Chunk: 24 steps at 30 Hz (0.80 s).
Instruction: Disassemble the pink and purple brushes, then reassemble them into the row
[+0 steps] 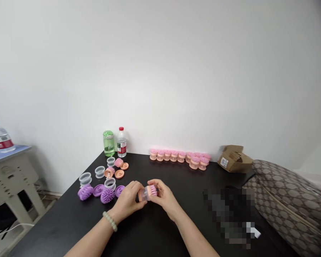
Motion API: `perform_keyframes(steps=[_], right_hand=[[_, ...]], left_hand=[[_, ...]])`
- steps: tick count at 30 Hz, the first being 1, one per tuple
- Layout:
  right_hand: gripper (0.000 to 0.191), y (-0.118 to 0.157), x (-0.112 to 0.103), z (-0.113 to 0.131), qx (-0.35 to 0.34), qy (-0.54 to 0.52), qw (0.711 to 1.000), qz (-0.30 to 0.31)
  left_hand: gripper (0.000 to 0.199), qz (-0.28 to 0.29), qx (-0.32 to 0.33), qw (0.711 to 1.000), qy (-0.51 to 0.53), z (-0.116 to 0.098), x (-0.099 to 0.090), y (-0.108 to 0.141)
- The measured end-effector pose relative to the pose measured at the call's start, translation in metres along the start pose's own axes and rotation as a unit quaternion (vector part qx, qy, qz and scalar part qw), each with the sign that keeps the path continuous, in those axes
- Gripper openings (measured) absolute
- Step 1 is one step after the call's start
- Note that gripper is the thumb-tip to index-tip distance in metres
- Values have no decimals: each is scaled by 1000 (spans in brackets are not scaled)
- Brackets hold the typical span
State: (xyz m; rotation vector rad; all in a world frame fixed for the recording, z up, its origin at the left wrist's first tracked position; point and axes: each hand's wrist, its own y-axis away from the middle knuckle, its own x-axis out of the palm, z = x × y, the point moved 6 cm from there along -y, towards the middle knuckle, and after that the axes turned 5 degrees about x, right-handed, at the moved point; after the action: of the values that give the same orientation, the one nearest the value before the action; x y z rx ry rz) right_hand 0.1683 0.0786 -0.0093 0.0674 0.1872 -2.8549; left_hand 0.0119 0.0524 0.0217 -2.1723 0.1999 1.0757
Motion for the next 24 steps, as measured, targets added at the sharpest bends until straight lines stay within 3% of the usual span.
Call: perform_keyframes(steps=[2,7,11,16,20,24], right_hand=[[61,0,-2,-2,2,-5,1000,-4],[40,-1,0,-10,22,2,1000,8],[67,-1,-1,-10,-2,6,1000,-7],[47,0,1,-13,17,32,999,1],[59,2,3,-9,26,0,1000,12],[39,3,5,-8,54,23,998,25]], left_hand=[[25,-6,0,1000,-7,1,0,1],[26,-2,16,1000,-25,-1,1,2],[25,1,17,999,-35,0,2,2],[24,-3,40,998,-44,-3,2,2],[26,-10,50,998,-47,-5,1,2],[24,-12,59,997,-46,-6,1,2]])
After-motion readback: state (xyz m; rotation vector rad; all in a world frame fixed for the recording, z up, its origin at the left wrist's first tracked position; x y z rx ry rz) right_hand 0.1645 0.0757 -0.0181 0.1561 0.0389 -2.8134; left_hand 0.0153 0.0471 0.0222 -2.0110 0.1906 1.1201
